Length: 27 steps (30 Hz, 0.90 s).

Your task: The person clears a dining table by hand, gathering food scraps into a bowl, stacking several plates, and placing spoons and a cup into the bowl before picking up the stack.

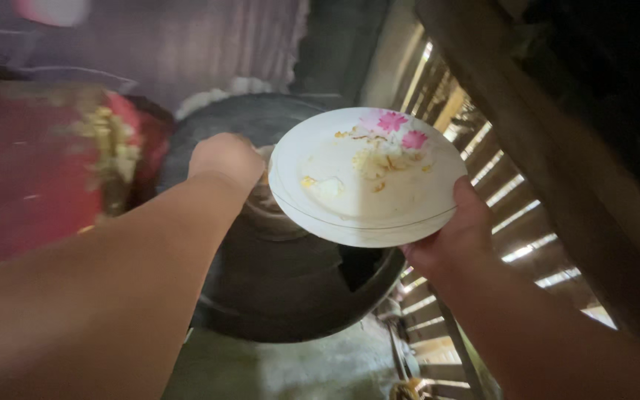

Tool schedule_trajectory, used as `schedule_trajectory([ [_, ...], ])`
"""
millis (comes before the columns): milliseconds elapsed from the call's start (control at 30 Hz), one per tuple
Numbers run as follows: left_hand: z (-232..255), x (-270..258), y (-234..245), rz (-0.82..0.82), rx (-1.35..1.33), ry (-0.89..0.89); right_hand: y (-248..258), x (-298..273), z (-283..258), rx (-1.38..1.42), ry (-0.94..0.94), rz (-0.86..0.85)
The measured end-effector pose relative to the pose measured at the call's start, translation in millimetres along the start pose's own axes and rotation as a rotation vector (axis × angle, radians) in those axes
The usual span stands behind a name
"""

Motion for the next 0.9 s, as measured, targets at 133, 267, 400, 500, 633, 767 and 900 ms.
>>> schedule_trajectory([
  [133, -32, -31, 39, 0.246, -0.207, 0.069, -14, -28, 7, -0.019, -0.036, 0.021],
  [267, -75, -78, 78, 0.392, -0.32, 0.243, -51, -65, 17, 0.028, -0.035, -0.248],
  [400, -111, -131, 116, 0.487, -0.435, 0.405, -77, -113, 38, -0.088, -0.165, -0.314],
  [500, -137, -176, 128, 0.465, -0.711, 0.5, -96, -150, 54, -0.148, -0.225, -0.365],
  [633, -174, -241, 141, 0.49, -1.028, 0.618, -121, -197, 70, -0.16, -0.313, -0.626],
  [767, -209, -289, 156, 0.578, -0.981, 0.67, -126, -223, 88, -0.259, -0.437, -0.698],
  [900, -259, -298, 172, 0.625, -0.215, 0.571, -140, -216, 119, -0.334, -0.449, -0.711],
])
Point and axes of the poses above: each hand's wrist, its own x-axis towards the middle knuckle, its own y-axis out of the back of the hand, z = x × y, the point moved 8 cm from there along x, towards the middle knuckle, and after that the axes turned 4 degrees about x, right-handed, at the moved point
